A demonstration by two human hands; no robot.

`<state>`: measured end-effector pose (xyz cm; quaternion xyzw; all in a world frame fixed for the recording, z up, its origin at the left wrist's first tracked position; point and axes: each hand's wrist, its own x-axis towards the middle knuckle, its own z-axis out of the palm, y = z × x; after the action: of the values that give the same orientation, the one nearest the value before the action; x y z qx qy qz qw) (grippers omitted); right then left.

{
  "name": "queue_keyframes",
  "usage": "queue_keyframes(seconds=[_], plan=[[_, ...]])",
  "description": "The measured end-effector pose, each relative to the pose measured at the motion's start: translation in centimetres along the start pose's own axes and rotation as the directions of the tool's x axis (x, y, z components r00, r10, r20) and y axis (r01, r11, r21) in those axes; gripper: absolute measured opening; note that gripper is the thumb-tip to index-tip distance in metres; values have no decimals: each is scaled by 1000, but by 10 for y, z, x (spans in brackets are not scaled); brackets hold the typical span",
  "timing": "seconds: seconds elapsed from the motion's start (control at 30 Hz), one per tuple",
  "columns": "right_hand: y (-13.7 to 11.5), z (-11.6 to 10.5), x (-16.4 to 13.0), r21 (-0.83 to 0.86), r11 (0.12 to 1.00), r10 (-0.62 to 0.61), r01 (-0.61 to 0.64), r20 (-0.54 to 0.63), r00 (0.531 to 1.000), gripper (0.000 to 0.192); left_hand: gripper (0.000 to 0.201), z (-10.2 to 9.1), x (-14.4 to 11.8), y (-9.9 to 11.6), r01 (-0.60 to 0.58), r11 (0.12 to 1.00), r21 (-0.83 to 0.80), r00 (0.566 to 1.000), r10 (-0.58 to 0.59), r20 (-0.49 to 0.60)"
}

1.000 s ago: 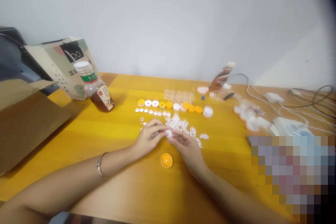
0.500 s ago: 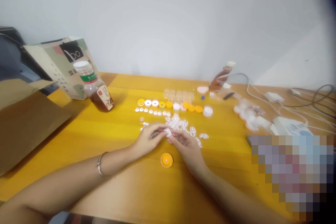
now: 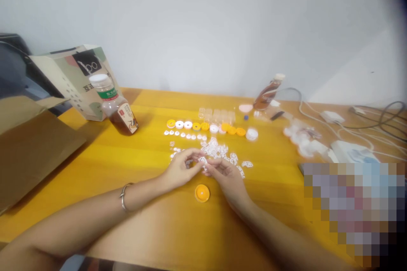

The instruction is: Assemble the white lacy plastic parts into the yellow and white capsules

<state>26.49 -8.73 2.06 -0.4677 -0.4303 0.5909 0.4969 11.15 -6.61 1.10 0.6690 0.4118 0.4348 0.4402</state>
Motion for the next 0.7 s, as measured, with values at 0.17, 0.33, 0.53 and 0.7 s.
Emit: queue_keyframes(seconds=[0.17,0.33,0.53,0.7], plan=[[2,0,0,43,999,-9,9,-12,1000,22,21,-1,-1,2,-41,999,29,999,42,-12],[1,-1,-1,24,999,-37,38,-24,999,21,22,-2,-1,2,-92,995,41,996,92,-17],[0,-2,-2,-43,997,-72,71,-19,997,21,22,-3,-1,2,-119,992,49,993,119,-2],[-1,-2,-3,-86,992,-95,93,-25,995,22,17,-3,-2,4,-141,987,79,990,142,-20]])
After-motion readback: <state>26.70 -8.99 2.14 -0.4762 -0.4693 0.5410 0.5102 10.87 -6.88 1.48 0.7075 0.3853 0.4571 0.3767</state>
